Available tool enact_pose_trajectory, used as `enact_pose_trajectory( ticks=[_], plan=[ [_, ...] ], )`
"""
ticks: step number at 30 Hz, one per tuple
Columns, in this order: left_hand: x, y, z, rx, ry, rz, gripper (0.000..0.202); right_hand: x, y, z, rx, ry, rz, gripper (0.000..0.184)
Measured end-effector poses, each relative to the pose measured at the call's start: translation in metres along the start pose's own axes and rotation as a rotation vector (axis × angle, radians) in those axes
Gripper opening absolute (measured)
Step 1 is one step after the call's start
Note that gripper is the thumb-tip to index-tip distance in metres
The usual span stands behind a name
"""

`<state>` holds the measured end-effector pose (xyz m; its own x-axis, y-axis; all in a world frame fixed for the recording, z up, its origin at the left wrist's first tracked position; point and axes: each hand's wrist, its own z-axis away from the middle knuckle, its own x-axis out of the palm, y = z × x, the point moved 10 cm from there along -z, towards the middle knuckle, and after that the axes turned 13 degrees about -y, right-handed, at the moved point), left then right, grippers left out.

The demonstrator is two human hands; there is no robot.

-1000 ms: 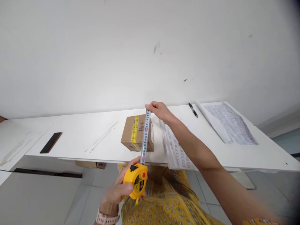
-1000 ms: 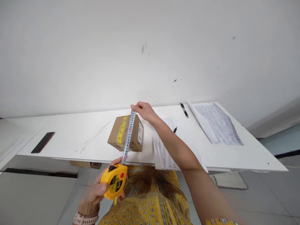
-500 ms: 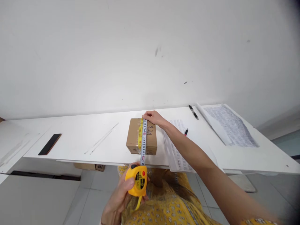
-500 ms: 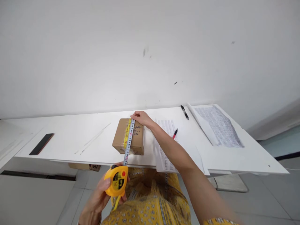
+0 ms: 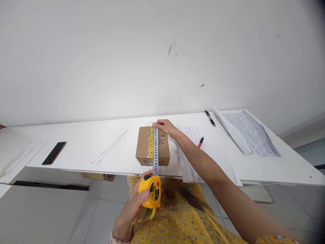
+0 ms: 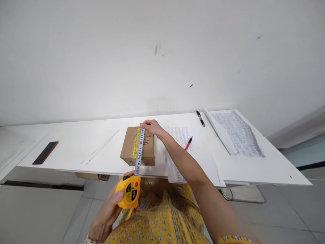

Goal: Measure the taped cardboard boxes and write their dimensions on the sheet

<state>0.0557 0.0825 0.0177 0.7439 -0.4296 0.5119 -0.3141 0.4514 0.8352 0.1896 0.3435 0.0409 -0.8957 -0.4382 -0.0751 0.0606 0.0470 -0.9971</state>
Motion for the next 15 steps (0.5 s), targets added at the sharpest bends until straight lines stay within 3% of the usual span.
enact_pose_trajectory(
  ticks=[3,6,8,11,15],
  plan=[
    [-0.013,0.027,0.009,-0.002,0.042,-0.183,0.081,-0.018,-0.025,0.010,-0.054,0.080,0.035,0.034],
    [-0.038,0.083,0.025,0.103,0.127,-0.420,0.087,-0.031,-0.065,0.043,-0.211,0.120,0.011,0.028],
    [-0.064,0.120,0.032,0.161,0.205,-0.509,0.085,-0.026,-0.077,0.073,-0.235,0.079,0.021,0.026],
    [-0.092,0.154,0.022,0.175,0.133,-0.596,0.075,0.002,-0.060,0.114,-0.127,-0.024,0.067,0.029],
    [-0.108,0.157,-0.019,0.066,-0.086,-0.690,0.066,0.026,-0.021,0.144,-0.073,0.031,0.111,0.034]
  ],
)
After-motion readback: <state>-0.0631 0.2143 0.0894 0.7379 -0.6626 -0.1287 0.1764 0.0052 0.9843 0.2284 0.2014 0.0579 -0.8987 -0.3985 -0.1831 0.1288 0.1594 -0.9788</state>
